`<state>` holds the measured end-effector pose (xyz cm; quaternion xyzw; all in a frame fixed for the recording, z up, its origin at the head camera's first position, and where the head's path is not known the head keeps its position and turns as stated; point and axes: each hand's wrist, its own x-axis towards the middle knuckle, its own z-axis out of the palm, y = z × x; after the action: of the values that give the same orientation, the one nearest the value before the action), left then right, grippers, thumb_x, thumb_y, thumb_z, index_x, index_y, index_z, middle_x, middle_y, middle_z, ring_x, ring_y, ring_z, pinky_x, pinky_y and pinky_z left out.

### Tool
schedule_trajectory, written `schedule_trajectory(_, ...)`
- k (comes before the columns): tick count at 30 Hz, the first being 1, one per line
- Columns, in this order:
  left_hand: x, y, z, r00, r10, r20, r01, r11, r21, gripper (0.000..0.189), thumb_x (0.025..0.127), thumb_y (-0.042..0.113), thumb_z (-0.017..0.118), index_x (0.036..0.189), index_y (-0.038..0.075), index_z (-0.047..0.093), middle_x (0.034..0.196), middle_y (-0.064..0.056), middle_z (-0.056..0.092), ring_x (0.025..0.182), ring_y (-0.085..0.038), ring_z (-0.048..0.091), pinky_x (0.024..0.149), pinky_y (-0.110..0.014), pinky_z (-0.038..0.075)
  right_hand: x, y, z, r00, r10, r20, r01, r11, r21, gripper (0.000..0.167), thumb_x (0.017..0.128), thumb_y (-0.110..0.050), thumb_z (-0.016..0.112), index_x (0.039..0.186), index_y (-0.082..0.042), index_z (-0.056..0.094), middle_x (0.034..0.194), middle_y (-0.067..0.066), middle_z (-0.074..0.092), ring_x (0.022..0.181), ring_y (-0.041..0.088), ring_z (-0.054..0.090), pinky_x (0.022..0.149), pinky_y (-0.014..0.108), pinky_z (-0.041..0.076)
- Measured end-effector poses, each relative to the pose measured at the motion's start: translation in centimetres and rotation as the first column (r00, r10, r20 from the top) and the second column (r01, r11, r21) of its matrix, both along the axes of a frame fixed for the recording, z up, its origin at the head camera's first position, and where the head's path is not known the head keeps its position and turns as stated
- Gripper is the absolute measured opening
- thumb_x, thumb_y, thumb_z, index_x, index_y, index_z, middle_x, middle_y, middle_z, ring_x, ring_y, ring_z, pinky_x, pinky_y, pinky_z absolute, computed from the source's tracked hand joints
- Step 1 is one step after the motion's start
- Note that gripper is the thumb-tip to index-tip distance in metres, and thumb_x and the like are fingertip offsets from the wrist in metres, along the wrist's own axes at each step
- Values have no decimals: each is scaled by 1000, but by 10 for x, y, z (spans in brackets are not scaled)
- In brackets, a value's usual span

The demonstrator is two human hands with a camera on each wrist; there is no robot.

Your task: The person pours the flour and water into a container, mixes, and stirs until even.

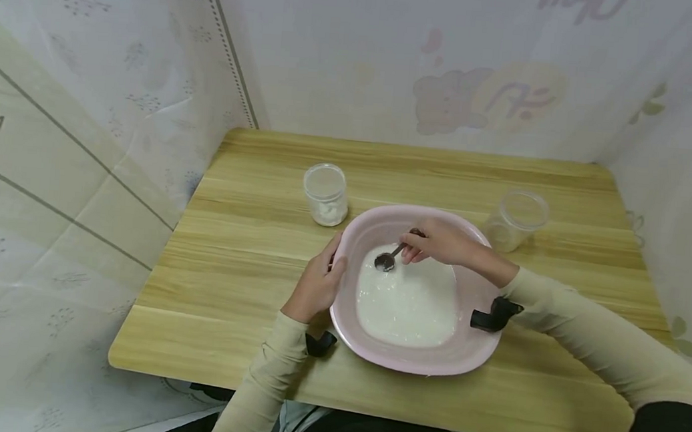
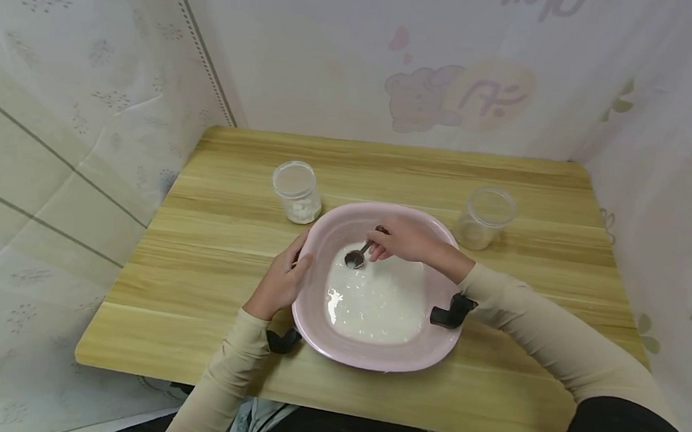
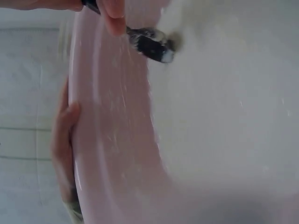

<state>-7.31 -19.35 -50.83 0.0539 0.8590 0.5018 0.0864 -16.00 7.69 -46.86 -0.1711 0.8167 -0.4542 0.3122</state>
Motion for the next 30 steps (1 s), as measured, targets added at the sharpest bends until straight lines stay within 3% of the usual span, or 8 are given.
schedule_trajectory(6, 0, 1, 0, 1000, 9, 11, -9, 1000, -7, 59, 111, 30, 41, 166, 16, 27, 163, -14, 45, 126, -36, 66, 98, -49, 60, -7, 21, 12, 992, -40, -124, 59, 986, 154, 33, 110, -10, 47, 110, 11, 72, 88, 17, 75, 81, 30, 76, 78, 42, 65)
schedule_trajectory(10, 0, 1, 0, 1000, 6, 6, -6, 1000, -8, 59, 110, 30, 42, 166, 15, 28, 163, -15, 45, 125, -36, 66, 98, -49, 60, -9, 23, 14, 986, -35, -161, 68, 976, 206, 33, 110, -10, 46, 109, 11, 72, 86, 17, 74, 81, 33, 75, 78, 45, 64)
schedule_trajectory(18, -1, 1, 0, 1000, 3, -9, -3, 1000, -8, 60, 110, 27, 42, 166, 13, 28, 164, -16, 43, 126, -38, 65, 100, -50, 59, -11, -5, -1, 991, -11, -135, 23, 996, 90, 36, 112, -16, 46, 111, 9, 72, 94, 16, 77, 95, 36, 76, 83, 37, 64)
schedule_trajectory(24, -1, 2, -2, 1000, 0, -25, 0, 1000, -17, 58, 110, 25, 42, 165, 12, 30, 162, -19, 44, 124, -40, 66, 99, -51, 59, 2, -28, -2, 976, 137, -171, -144, 989, -30, 32, 110, -17, 51, 117, 7, 70, 91, 14, 77, 91, 39, 76, 84, 47, 64)
schedule_trajectory(26, -2, 2, -2, 1000, -2, -26, 1, 1000, -19, 59, 110, 26, 42, 166, 12, 29, 163, -19, 43, 125, -40, 66, 99, -51, 59, 8, -32, 0, 958, 212, -192, -220, 975, -24, 32, 110, -19, 53, 115, 5, 72, 89, 12, 77, 88, 36, 77, 83, 43, 65)
schedule_trajectory(28, -2, 1, -1, 1000, -5, -25, 5, 1000, -21, 59, 110, 27, 41, 166, 12, 28, 164, -18, 42, 127, -39, 65, 100, -51, 58, 15, -32, 3, 918, 322, -231, -324, 946, 33, 31, 110, -21, 52, 115, 1, 74, 91, 9, 78, 88, 28, 77, 83, 36, 64)
schedule_trajectory(29, -2, 1, -1, 1000, -8, -23, 8, 1000, -21, 59, 110, 27, 41, 166, 13, 28, 164, -18, 41, 128, -39, 65, 100, -51, 58, 19, -32, 5, 877, 400, -268, -392, 916, 84, 30, 110, -21, 53, 116, -2, 75, 93, 7, 78, 88, 24, 77, 84, 34, 63)
schedule_trajectory(30, -2, 1, -1, 1000, -9, -20, 8, 1000, -22, 59, 110, 27, 40, 166, 13, 27, 165, -17, 41, 128, -39, 64, 101, -51, 58, 22, -31, 7, 813, 484, -325, -459, 875, 156, 26, 108, -19, 56, 117, -5, 75, 95, 4, 77, 88, 20, 76, 83, 29, 61)
